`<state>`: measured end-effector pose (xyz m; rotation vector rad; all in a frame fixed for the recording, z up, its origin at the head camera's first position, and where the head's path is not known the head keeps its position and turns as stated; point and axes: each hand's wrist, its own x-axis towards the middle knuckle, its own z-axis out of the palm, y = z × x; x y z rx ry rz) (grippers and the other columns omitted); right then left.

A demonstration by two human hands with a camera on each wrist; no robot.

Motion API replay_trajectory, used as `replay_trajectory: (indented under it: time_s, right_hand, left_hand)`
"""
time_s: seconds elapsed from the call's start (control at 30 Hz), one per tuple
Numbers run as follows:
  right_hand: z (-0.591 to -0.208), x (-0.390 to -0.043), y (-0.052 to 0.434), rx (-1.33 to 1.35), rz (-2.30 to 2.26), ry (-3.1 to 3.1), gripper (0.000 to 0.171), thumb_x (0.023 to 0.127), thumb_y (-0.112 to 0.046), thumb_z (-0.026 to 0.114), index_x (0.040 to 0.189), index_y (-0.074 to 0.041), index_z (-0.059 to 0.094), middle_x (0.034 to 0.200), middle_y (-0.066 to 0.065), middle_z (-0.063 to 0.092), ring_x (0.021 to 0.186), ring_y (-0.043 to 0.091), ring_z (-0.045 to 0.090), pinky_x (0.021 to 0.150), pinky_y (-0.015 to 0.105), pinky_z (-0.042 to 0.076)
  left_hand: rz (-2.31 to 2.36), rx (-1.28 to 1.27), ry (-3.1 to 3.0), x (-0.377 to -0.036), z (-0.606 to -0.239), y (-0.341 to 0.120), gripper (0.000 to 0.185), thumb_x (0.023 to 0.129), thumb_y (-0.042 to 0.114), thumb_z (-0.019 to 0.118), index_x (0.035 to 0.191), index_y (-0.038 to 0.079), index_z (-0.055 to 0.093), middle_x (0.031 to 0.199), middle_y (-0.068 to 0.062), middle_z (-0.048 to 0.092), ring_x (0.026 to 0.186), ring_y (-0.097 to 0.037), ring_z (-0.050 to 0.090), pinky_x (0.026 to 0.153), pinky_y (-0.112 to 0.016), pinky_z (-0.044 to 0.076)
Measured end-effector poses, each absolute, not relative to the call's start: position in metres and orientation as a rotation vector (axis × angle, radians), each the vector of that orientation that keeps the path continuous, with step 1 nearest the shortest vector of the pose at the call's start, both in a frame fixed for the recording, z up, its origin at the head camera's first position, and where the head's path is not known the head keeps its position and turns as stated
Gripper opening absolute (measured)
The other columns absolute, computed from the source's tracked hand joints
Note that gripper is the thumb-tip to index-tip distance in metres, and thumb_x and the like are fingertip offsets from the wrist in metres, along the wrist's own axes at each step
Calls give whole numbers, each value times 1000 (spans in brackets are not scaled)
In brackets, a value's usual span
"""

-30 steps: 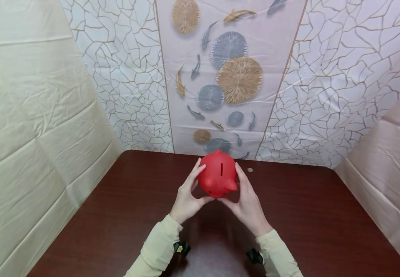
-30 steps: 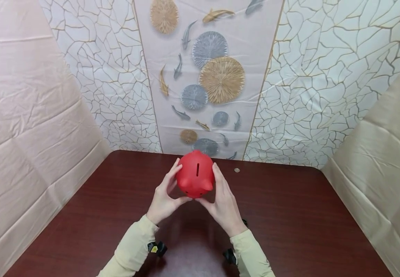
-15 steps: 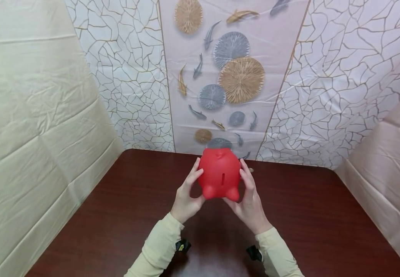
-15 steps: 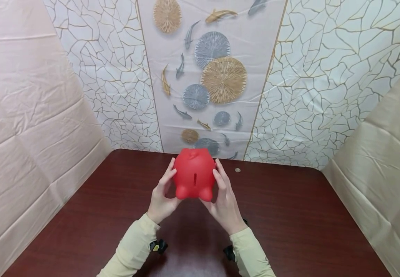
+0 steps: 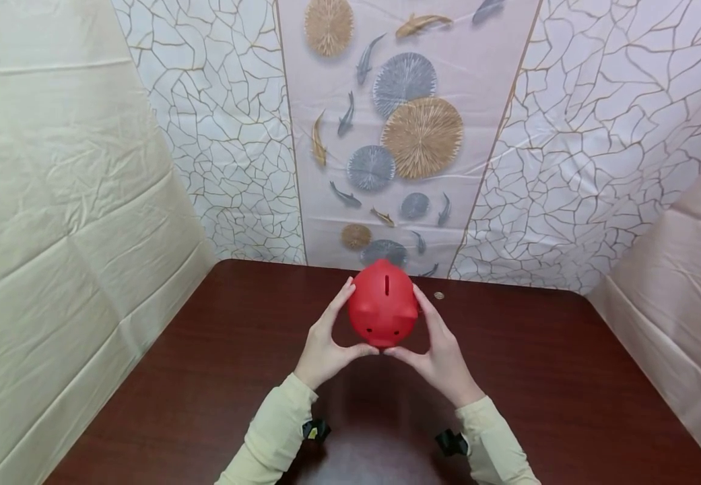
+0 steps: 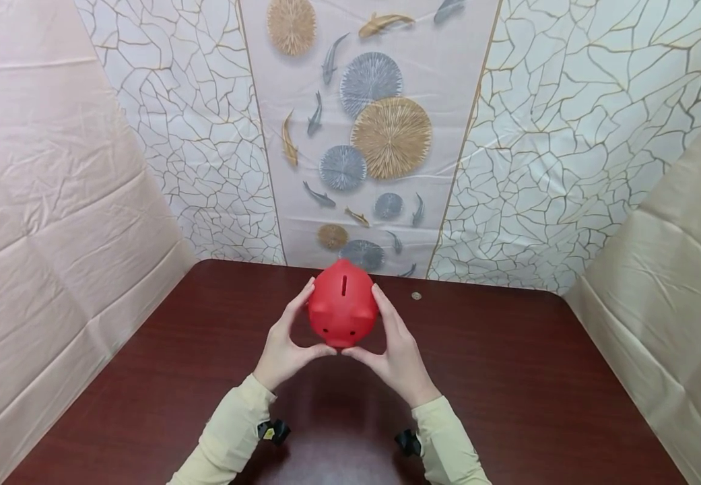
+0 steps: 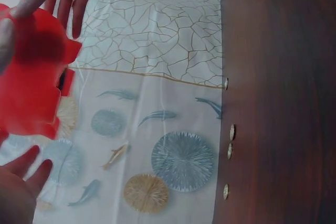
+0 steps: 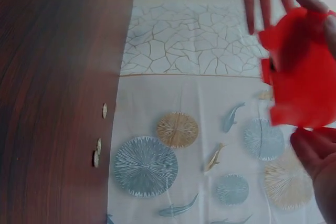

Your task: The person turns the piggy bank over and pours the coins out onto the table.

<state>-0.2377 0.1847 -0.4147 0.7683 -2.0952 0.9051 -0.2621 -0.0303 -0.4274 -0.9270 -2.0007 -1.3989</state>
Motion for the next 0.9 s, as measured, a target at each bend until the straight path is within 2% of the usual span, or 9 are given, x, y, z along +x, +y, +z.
replay_trajectory:
  time_s: [0.13,0.23,0.3,0.4,0.47,0.57,0.7,0.8,0.9]
  right_hand:
    - [-415,-235,186,646,929,-2206,103,65,-25,90,150,-13,34,133,10,59,118,23,60,96,31,53]
    - [-416,-234,186,579,987,-2285,97,68,-23,89,148,-14,36,130,10,62,116,24,62,91,44,56]
    - [-418,-233,186,535,1017,-2342,92,71,-26,87,147,-12,37,130,11,62,115,27,63,90,47,56]
    - [-419,-233,186,464,1034,-2438,84,75,-32,83,144,-11,40,128,13,64,109,29,66,88,47,57]
    - [-417,-234,186,423,993,-2500,78,78,-37,80,141,-9,44,118,13,68,100,27,69,84,45,58]
    - [-414,-236,187,371,891,-2600,69,82,-44,74,135,-6,51,93,8,73,77,19,68,74,37,59]
    - [-409,-236,188,316,763,-2693,58,85,-48,69,123,-4,62,61,0,62,56,11,54,62,29,50]
    - [-404,-235,188,300,712,-2717,51,88,-50,64,111,-4,69,54,-2,56,54,11,53,61,30,49]
    - [-399,-235,187,312,705,-2719,49,91,-51,59,103,-6,73,52,-4,57,55,10,55,64,33,51]
  left_hand:
    - [-1479,-839,-2080,-259,-426,-29,93,69,22,87,148,26,38,155,0,40,133,-22,49,101,-44,51]
    - [-1553,-781,-2130,-258,-426,-27,89,71,24,87,146,32,39,147,1,49,121,-21,58,94,-42,55]
    - [-1600,-734,-2172,-257,-427,-27,87,72,26,86,145,35,39,141,2,54,115,-20,61,92,-40,56]
    - [-1653,-652,-2234,-257,-430,-25,82,74,31,84,144,35,41,135,4,59,110,-18,65,89,-35,57]
    - [-1656,-591,-2270,-258,-431,-24,76,76,34,83,142,35,45,133,4,62,104,-17,68,86,-31,58]
    - [-1629,-503,-2330,-257,-432,-22,66,78,41,79,137,35,52,125,2,67,96,-17,71,79,-27,59]
    - [-1590,-423,-2415,-257,-430,-19,59,79,53,74,133,33,58,119,1,71,98,-17,71,80,-30,59]
    - [-1551,-373,-2472,-257,-427,-18,55,81,59,68,128,30,63,112,1,73,94,-16,72,78,-31,58]
    - [-1553,-336,-2513,-258,-425,-18,51,83,61,65,119,25,69,92,-1,76,75,-17,72,66,-28,57]
